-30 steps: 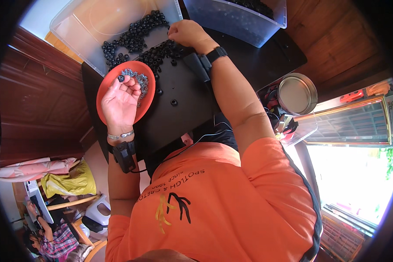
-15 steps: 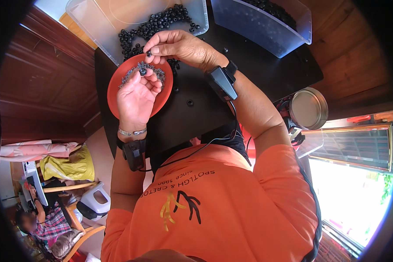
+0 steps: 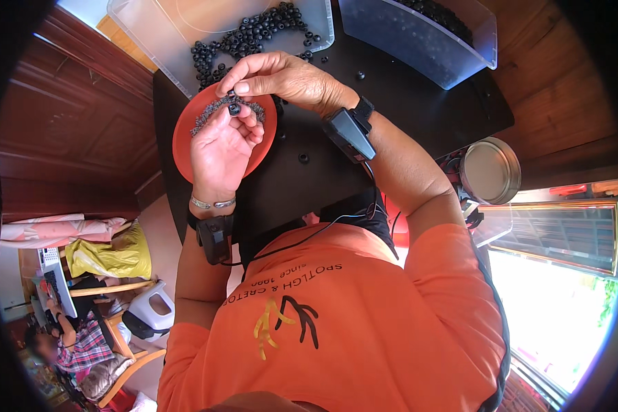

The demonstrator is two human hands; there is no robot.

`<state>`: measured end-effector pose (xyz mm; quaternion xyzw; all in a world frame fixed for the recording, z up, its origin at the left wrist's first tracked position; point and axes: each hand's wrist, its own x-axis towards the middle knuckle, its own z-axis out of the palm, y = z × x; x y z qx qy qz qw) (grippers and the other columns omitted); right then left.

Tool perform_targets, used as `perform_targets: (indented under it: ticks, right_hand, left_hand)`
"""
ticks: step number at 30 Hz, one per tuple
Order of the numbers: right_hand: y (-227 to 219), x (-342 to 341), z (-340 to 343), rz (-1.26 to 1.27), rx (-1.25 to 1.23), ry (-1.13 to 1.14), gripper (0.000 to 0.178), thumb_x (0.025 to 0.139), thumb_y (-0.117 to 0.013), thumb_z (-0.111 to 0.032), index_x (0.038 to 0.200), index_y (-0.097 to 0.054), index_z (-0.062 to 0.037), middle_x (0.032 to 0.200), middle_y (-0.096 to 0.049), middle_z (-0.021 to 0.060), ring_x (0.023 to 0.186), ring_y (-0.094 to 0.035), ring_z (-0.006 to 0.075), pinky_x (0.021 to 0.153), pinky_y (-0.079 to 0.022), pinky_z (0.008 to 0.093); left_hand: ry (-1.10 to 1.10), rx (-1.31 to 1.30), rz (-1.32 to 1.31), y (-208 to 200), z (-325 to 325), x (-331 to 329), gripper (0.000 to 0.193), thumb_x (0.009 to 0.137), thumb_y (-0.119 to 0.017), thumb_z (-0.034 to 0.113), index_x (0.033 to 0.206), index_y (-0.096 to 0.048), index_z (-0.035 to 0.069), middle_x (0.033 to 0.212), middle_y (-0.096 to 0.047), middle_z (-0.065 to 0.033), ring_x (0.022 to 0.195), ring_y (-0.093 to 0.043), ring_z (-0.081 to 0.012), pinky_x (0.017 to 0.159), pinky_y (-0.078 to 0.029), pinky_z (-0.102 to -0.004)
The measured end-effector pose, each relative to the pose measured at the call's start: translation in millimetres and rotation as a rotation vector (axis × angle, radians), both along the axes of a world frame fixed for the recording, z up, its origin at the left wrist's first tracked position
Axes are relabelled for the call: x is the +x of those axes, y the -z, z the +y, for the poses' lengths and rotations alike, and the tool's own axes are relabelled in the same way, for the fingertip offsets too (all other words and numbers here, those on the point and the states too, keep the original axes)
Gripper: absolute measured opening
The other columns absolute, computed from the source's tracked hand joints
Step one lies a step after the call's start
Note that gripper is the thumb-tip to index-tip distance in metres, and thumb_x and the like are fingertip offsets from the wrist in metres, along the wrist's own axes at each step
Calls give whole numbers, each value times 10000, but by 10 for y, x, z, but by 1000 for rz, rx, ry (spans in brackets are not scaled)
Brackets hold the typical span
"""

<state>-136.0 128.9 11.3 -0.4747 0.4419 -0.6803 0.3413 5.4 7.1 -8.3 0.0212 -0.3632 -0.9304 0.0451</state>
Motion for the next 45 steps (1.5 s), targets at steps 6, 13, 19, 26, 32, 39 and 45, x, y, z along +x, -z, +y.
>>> perform_targets:
  ticks: [6, 13, 19, 26, 32, 39, 45]
  right_hand:
    - [-27, 15, 11, 53, -4, -27, 146, 883, -610, -125, 990, -669, -45, 1062, -640, 99, 1079, -560, 204, 980, -406, 354]
    - [-72, 46, 26, 53, 91, -74, 143, 885, -606, -119, 988, -674, -46, 1059, -635, 93, 1029, -576, 193, 918, -448, 328]
    - [-7, 14, -4, 183, 36, -17, 150, 886, -601, -103, 998, -672, -33, 1020, -646, 66, 993, -588, 172, 910, -453, 314]
    - [-28, 50, -5, 209, 37, 40, 149, 889, -592, -76, 1004, -671, -22, 982, -649, 51, 973, -589, 155, 910, -449, 295]
    - [-70, 114, -1, 325, 34, 69, 154, 887, -598, -57, 1024, -659, -20, 972, -647, 42, 939, -594, 135, 875, -467, 278]
    - [-45, 251, -32, 466, 95, 242, 247, 794, -694, -12, 1035, -650, -45, 969, -644, 53, 898, -620, 152, 809, -503, 281]
    - [-25, 262, -66, 645, -16, 355, 254, 776, -721, -42, 1020, -651, -43, 958, -655, 64, 898, -631, 184, 798, -506, 297]
  left_hand:
    - [15, 7, 12, -21, 23, 14, 269, 930, -456, 269, 950, -570, 25, 851, -597, -76, 784, -577, -214, 731, -448, -318]
    - [29, 21, 20, -3, 4, 15, 234, 927, -470, 257, 944, -565, 43, 881, -590, -61, 799, -571, -208, 747, -452, -321]
    - [51, 89, 8, 1, 1, 7, 224, 919, -494, 252, 953, -565, 42, 886, -590, -58, 803, -568, -214, 763, -453, -330]
    - [77, 146, 18, 43, -35, -4, 229, 923, -492, 241, 964, -571, 31, 867, -594, -67, 797, -565, -222, 755, -453, -336]
    - [67, 180, 4, 90, -75, -8, 237, 931, -481, 245, 964, -574, 30, 878, -592, -79, 803, -567, -225, 758, -455, -333]
    - [-81, 85, -103, -1, -31, 8, 242, 943, -454, 250, 1019, -561, 47, 897, -600, -85, 834, -579, -217, 756, -451, -325]
    - [-125, 52, -91, 14, -49, 3, 221, 941, -465, 242, 1026, -566, 65, 918, -601, -54, 834, -574, -182, 745, -451, -312]
